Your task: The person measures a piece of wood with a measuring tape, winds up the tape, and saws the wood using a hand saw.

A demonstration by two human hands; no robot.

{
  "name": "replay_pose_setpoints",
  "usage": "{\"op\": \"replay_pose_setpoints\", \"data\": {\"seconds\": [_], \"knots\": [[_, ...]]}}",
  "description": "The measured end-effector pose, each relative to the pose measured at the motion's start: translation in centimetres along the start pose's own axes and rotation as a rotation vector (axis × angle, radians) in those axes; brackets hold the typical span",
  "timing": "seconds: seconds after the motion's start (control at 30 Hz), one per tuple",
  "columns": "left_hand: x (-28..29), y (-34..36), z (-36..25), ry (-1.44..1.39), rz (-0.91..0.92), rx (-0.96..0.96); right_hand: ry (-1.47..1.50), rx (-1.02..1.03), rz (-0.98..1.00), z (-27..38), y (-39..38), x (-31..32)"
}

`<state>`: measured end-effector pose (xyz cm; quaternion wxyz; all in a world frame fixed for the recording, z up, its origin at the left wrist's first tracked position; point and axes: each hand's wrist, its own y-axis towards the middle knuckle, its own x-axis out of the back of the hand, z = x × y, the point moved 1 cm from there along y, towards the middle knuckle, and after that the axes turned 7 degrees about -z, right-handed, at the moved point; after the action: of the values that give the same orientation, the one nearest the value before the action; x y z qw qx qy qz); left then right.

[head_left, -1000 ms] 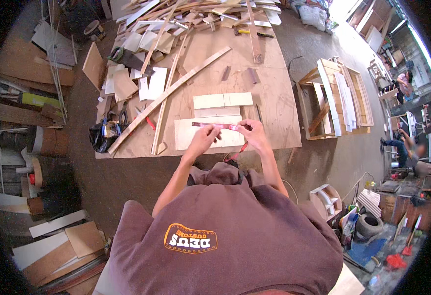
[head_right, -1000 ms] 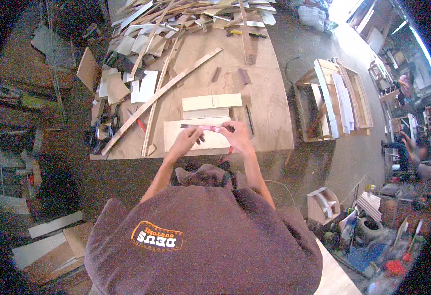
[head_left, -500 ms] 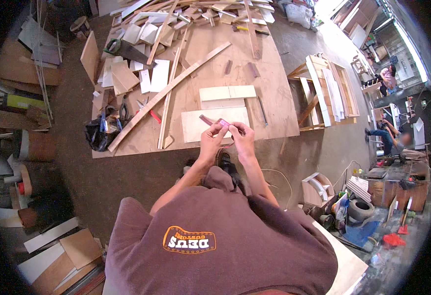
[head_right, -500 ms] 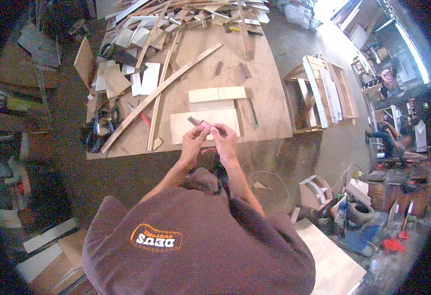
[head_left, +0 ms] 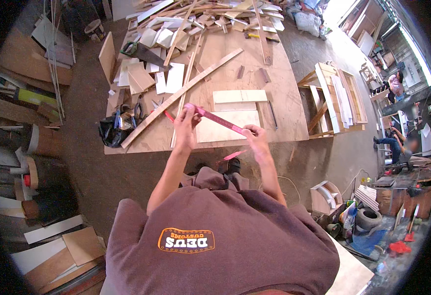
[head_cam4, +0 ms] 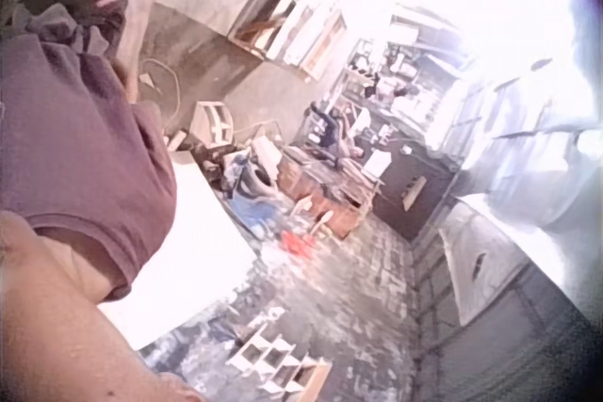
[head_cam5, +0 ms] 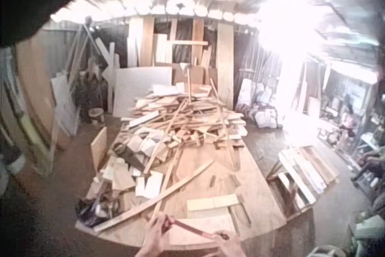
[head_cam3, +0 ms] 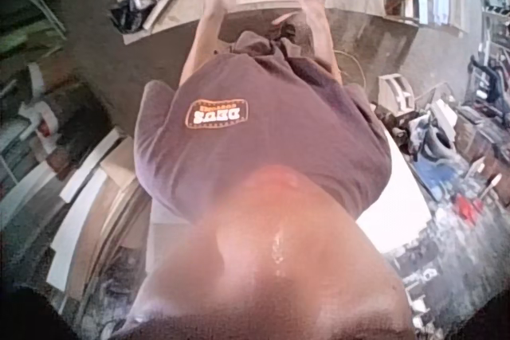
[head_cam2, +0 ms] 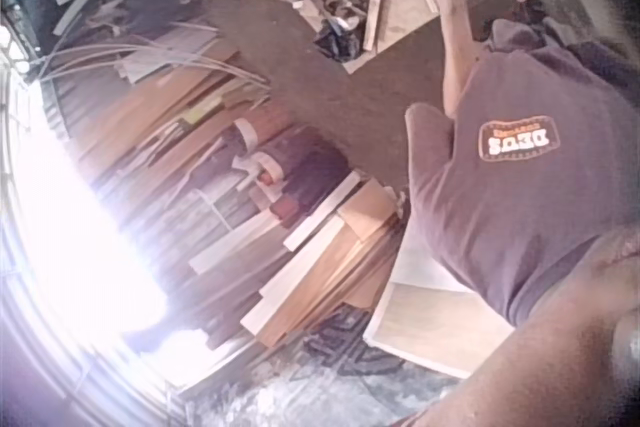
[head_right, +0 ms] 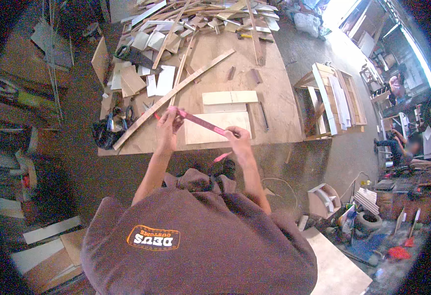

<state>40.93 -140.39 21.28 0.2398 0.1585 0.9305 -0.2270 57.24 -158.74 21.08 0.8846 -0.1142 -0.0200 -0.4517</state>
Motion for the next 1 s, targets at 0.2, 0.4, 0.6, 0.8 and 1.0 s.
{"op": "replay_pose_setpoints", "data": {"seconds": [0.2,0.4,0.6,0.8,1.0], "knots": [[3.8,1.5,-1.9,-0.174,-0.072,-0.016,-0.305,0.064,0.039,1.1,2.0,7.2],[3.8,2.2,-0.5,0.035,-0.141,-0.055,-0.413,0.045,-0.077,2.3,3.2,10.3],[3.3,4.4,3.6,0.361,-0.11,-0.001,-0.42,0.135,-0.218,1.7,5.3,12.3],[1.0,5.7,5.9,0.517,0.065,-0.063,-0.717,0.113,-0.258,6.5,9.1,15.0],[-3.9,7.5,8.4,0.371,-0.133,-0.001,-0.781,0.284,-0.172,5.9,18.0,16.8]]}}
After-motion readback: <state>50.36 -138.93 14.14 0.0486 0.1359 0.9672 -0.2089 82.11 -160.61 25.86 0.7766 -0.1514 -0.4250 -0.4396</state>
